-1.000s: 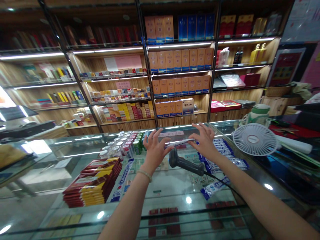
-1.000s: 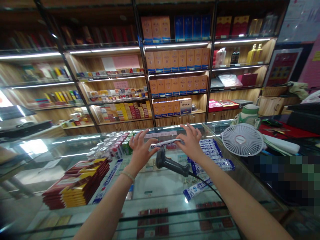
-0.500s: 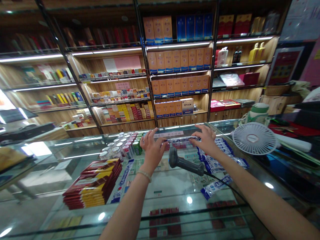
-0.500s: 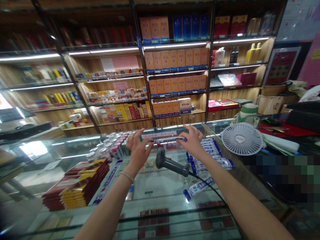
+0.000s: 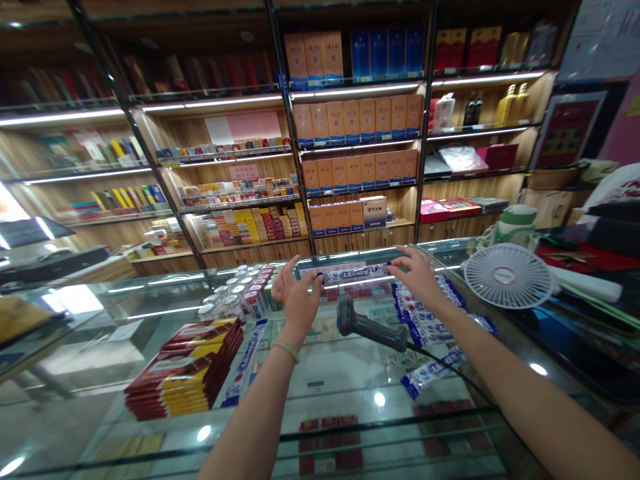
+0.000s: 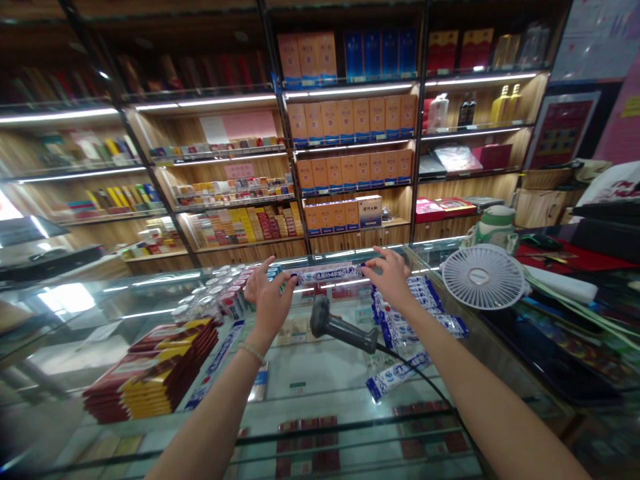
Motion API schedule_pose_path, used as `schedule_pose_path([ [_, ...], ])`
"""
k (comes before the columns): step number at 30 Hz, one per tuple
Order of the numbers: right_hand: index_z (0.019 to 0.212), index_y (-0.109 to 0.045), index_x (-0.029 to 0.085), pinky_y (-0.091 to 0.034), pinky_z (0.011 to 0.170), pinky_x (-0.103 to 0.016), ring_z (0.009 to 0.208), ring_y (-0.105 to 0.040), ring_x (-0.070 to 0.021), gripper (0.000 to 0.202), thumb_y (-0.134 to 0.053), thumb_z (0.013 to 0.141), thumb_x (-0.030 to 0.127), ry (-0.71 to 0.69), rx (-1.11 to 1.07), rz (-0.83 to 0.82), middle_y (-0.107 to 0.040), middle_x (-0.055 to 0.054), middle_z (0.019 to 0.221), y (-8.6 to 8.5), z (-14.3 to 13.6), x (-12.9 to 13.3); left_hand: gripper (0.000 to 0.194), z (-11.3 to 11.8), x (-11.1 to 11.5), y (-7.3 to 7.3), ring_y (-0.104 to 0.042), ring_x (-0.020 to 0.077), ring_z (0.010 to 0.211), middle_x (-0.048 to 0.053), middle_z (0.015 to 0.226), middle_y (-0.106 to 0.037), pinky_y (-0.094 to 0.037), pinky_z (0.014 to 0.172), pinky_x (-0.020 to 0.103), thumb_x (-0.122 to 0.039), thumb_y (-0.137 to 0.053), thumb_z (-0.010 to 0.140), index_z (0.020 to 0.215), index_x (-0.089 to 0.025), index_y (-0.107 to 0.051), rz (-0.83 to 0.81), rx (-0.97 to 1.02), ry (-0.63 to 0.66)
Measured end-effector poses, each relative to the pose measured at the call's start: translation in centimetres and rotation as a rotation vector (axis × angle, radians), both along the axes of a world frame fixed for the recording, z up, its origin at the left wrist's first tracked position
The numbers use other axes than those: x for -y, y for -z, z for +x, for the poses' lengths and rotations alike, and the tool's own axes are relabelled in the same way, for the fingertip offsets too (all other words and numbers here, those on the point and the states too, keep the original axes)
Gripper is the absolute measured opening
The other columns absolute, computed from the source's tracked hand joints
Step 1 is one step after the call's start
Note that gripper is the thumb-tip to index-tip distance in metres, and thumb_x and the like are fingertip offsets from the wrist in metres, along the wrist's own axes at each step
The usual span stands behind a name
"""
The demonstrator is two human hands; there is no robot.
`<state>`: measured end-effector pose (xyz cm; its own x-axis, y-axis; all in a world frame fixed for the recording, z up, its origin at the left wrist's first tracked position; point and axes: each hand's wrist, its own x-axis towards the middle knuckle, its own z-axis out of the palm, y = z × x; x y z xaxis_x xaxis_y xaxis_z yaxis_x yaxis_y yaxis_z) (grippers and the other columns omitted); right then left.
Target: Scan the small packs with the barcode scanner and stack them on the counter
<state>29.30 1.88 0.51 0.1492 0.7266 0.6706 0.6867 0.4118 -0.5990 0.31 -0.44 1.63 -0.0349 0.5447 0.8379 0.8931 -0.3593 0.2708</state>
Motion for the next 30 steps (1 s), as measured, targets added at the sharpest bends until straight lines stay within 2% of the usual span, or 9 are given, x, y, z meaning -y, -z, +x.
schedule_pose_path([
  [6,0.082,-0.074,0.026,-0.025,0.111,-0.063,0.136,-0.042,-0.0351,0.041,-0.056,0.088,0.063,-0.001,-0.022,0.025,-0.060,-0.008,0.141,0.2,-0.1,0.0,0.020,0.3,0.3,0.0,-0.033,0.0354,0.145,0.009,0.154,-0.045,-0.020,0.121,0.061,-0.037,-0.061,0.093,0.087,-0.023,-0.074,-0.068,0.006,-0.046],
  [9,0.080,-0.073,0.025,-0.025,0.111,-0.062,0.135,-0.042,-0.0343,0.037,-0.057,0.089,0.058,0.020,-0.011,0.076,-0.060,-0.008,0.140,0.3,-0.6,0.2,0.018,0.6,0.6,-0.3,-0.033,0.0348,0.144,0.009,0.151,-0.047,-0.019,0.121,0.061,-0.036,-0.063,0.092,0.085,-0.023,-0.075,-0.084,0.020,-0.064],
  [12,0.079,-0.071,0.025,-0.025,0.111,-0.060,0.134,-0.042,-0.0332,0.029,-0.059,0.089,0.049,0.056,0.016,0.118,-0.062,-0.009,0.137,-0.1,-1.3,0.0,0.019,0.7,0.9,-1.2,-0.034,0.0341,0.143,0.010,0.149,-0.049,-0.022,0.120,0.060,-0.035,-0.063,0.092,0.084,-0.023,-0.075,-0.081,0.028,-0.087],
  [16,0.081,-0.070,0.024,-0.026,0.111,-0.059,0.135,-0.041,-0.0322,0.020,-0.059,0.089,0.039,0.075,0.075,0.110,-0.062,-0.009,0.137,-1.8,-2.1,-0.7,0.021,0.5,1.8,-3.2,-0.033,0.0345,0.143,0.010,0.147,-0.051,-0.023,0.119,0.061,-0.037,-0.064,0.091,0.081,-0.023,-0.075,-0.092,-0.008,-0.123],
  [21,0.081,-0.070,0.024,-0.026,0.111,-0.056,0.138,-0.039,-0.0317,0.015,-0.063,0.087,0.036,0.048,0.164,0.100,-0.060,-0.008,0.139,-4.0,-3.3,-1.1,0.021,-0.7,4.5,-4.6,-0.033,0.0339,0.143,0.009,0.148,-0.051,-0.020,0.119,0.061,-0.037,-0.064,0.091,0.079,-0.023,-0.074,-0.091,-0.092,-0.171],
  [26,0.082,-0.072,0.024,-0.024,0.110,-0.058,0.138,-0.038,-0.0320,0.019,-0.060,0.090,0.036,0.024,0.245,0.082,-0.059,-0.008,0.141,-4.3,-5.8,-0.7,0.020,-2.4,7.6,-4.2,-0.035,0.0363,0.142,0.007,0.148,-0.054,-0.014,0.117,0.065,-0.037,-0.066,0.089,0.077,-0.024,-0.073,-0.062,-0.196,-0.265],
  [30,0.082,-0.073,0.024,-0.023,0.111,-0.058,0.140,-0.036,-0.0317,0.016,-0.061,0.090,0.033,-0.011,0.301,0.088,-0.058,-0.007,0.142,-4.4,-8.4,-0.1,0.018,-3.9,10.1,-3.8,-0.036,0.0355,0.142,0.004,0.148,-0.056,-0.012,0.117,0.064,-0.038,-0.066,0.089,0.077,-0.026,-0.074,-0.035,-0.263,-0.317],
])
